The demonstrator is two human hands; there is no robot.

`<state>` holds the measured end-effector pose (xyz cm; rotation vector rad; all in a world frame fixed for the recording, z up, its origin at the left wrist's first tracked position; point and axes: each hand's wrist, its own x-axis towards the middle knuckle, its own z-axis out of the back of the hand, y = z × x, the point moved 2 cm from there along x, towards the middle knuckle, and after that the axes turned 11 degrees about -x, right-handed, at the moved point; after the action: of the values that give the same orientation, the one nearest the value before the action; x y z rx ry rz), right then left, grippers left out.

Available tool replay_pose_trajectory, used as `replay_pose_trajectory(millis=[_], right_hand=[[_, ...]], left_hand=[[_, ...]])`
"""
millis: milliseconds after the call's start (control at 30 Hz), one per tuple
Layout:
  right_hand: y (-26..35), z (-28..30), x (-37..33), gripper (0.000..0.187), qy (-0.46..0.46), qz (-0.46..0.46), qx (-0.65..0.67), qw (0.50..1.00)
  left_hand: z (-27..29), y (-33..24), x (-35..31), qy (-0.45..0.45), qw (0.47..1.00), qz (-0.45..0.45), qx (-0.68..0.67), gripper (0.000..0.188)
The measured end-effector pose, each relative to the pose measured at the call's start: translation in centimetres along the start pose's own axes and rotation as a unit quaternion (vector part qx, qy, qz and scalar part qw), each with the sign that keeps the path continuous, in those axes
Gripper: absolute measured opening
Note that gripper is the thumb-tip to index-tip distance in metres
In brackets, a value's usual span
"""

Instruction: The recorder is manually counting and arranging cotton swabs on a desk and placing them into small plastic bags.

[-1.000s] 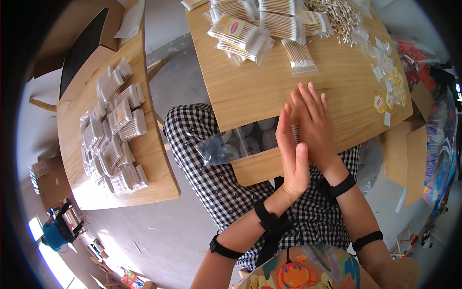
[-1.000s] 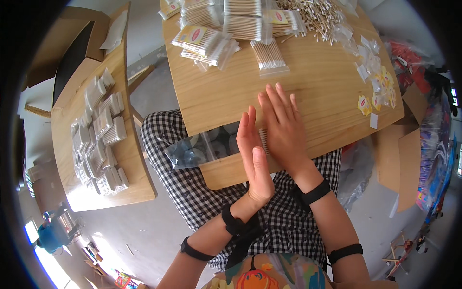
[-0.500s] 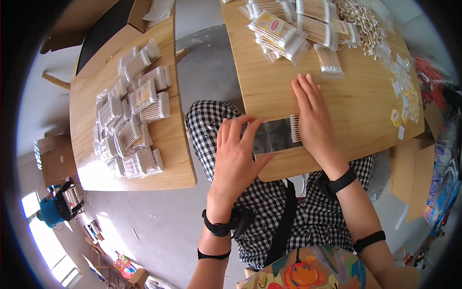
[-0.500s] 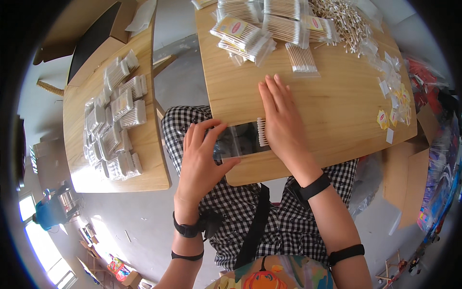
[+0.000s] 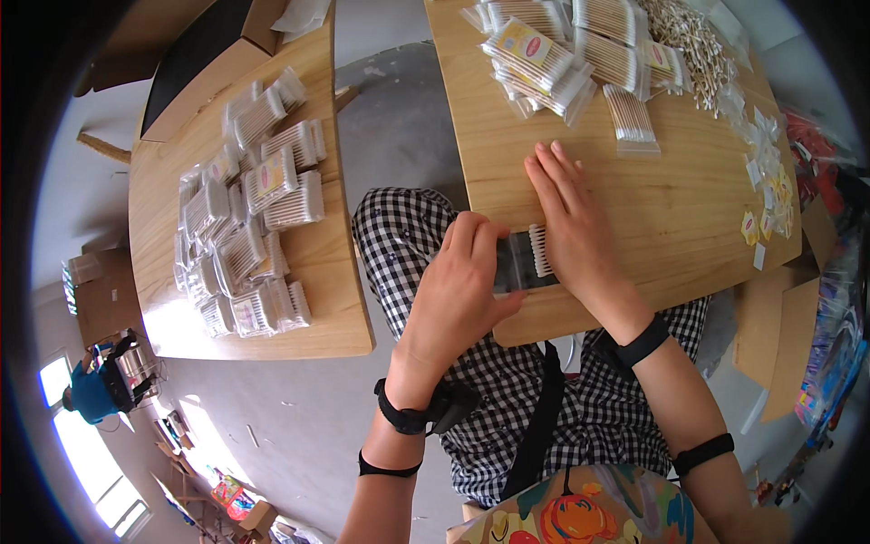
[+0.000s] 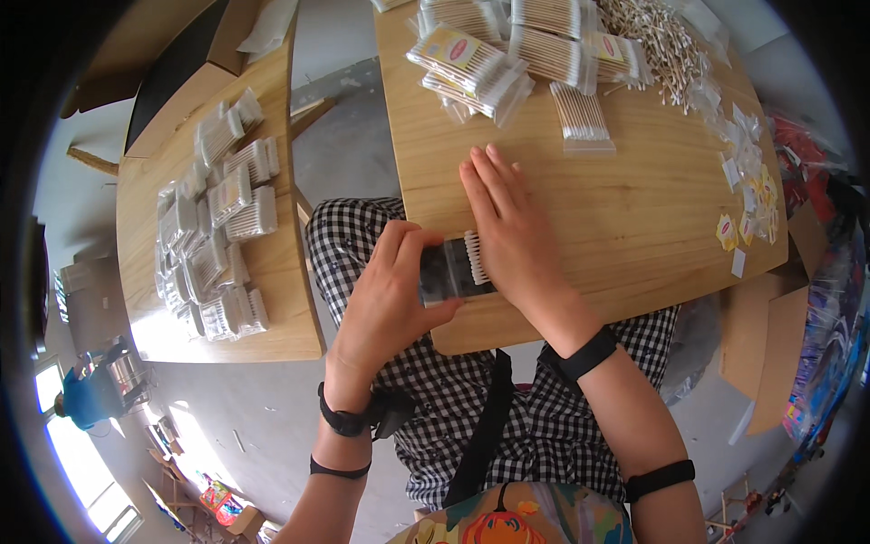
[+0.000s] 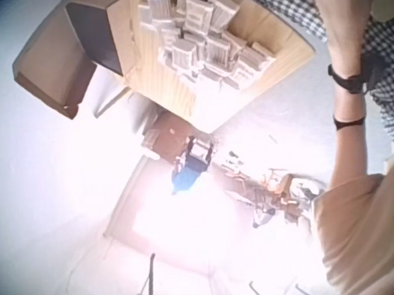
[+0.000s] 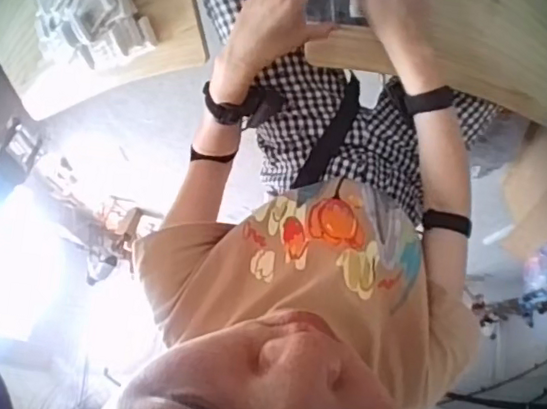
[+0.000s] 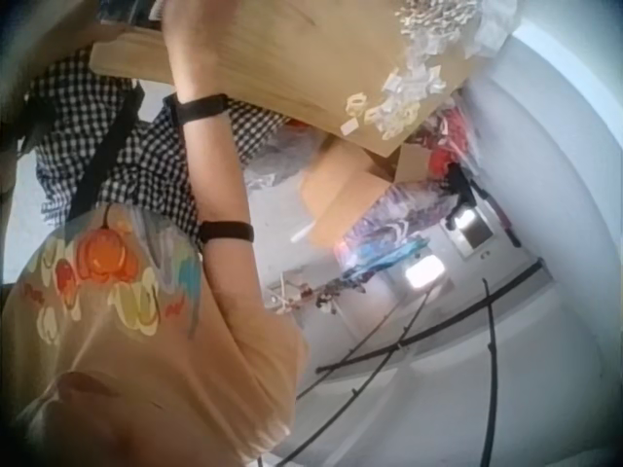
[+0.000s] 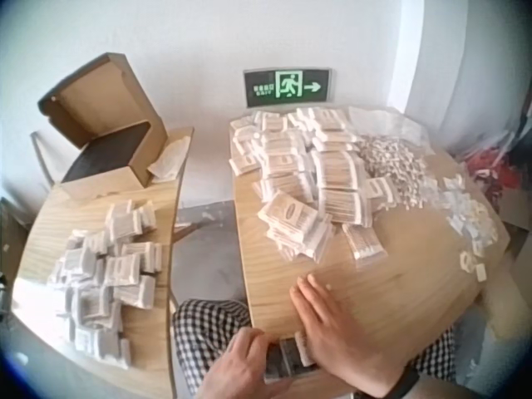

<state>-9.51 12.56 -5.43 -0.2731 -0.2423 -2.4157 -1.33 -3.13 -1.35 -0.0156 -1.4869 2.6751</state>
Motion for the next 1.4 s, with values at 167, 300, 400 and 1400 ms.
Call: replay_pose_trajectory(millis=[167, 300, 400, 1400], right_hand=[[1.1, 0.0, 0.0, 0.056, 0.011, 0.018, 0.020, 1.000], [1.3, -0.1, 0.0, 0.056, 0.016, 0.014, 0.018, 1.000], [1.2, -0.1, 0.0, 0.057, 0.016, 0.012, 0.014, 1.000], [3.5, -0.7, 0.8, 0.053, -0.043, -0.020, 0.092, 0.995]], left_hand=[[-0.7, 1.0, -0.1, 0.022, 0.998, -0.038, -0.038, 0.060], [-0.6, 0.6, -0.8, -0.016, 0.998, -0.017, -0.065, 0.062], [-0.1, 0.6, -0.8, -0.021, 0.999, -0.031, -0.027, 0.064], [-0.1, 2.4, -0.5, -0.063, 0.993, -0.094, 0.017, 0.067]])
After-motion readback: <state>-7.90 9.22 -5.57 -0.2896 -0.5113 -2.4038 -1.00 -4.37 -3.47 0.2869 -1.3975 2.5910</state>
